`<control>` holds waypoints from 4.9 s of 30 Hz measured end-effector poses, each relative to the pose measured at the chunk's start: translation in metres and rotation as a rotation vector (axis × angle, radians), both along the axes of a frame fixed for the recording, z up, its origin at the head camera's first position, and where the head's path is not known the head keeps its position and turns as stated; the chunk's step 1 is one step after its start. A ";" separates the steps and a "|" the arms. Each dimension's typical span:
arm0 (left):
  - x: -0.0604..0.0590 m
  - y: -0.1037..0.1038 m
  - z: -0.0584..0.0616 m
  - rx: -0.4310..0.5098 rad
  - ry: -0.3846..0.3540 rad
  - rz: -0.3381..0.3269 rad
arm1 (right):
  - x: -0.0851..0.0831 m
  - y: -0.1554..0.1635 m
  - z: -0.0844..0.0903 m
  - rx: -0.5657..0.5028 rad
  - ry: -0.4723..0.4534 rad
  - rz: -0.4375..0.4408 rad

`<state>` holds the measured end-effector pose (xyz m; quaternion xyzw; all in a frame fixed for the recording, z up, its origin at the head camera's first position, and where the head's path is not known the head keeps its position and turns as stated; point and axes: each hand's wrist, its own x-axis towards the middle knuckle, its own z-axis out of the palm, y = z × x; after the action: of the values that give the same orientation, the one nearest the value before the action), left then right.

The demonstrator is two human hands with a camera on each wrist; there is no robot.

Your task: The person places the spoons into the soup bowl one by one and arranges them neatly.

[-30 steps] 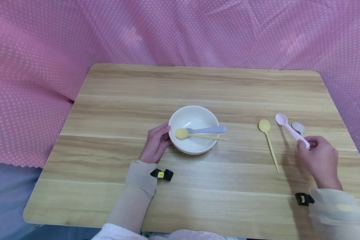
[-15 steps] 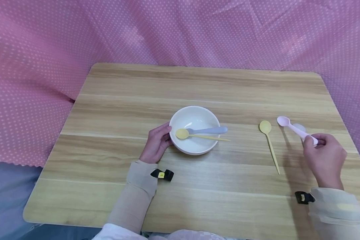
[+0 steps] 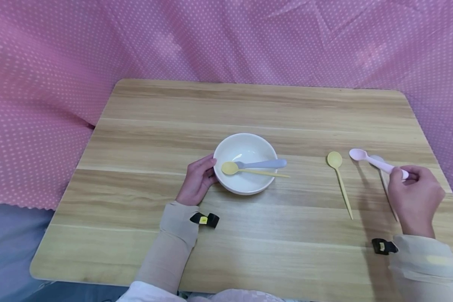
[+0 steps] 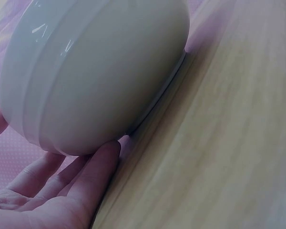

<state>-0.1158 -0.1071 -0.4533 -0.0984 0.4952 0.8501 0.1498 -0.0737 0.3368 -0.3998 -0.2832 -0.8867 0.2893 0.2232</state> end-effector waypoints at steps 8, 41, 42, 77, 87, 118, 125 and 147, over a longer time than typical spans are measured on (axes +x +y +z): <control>0.000 0.000 0.001 0.005 -0.007 0.006 | 0.000 0.000 0.001 -0.019 0.053 -0.016; -0.002 -0.001 -0.002 0.017 0.008 -0.002 | -0.007 -0.020 0.022 -0.120 0.339 -0.010; -0.002 -0.001 -0.002 0.018 0.008 -0.002 | -0.007 -0.022 0.023 -0.124 0.343 -0.003; -0.001 -0.002 -0.002 -0.012 -0.007 0.009 | -0.012 -0.075 0.031 -0.276 0.337 0.128; 0.000 0.000 -0.001 0.000 -0.007 0.017 | -0.017 -0.089 0.023 -0.298 0.413 0.212; 0.000 0.000 -0.001 -0.011 -0.001 0.020 | -0.030 -0.129 0.017 -0.373 0.387 0.370; 0.000 0.000 0.000 -0.011 0.002 0.017 | -0.028 -0.145 0.013 -0.380 0.351 0.430; 0.001 0.000 0.000 -0.021 0.017 0.007 | -0.027 -0.179 0.000 -0.383 0.211 0.570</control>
<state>-0.1152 -0.1075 -0.4529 -0.0946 0.5049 0.8462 0.1416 -0.1003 0.1578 -0.3999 -0.0299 -0.8318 0.5287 0.1667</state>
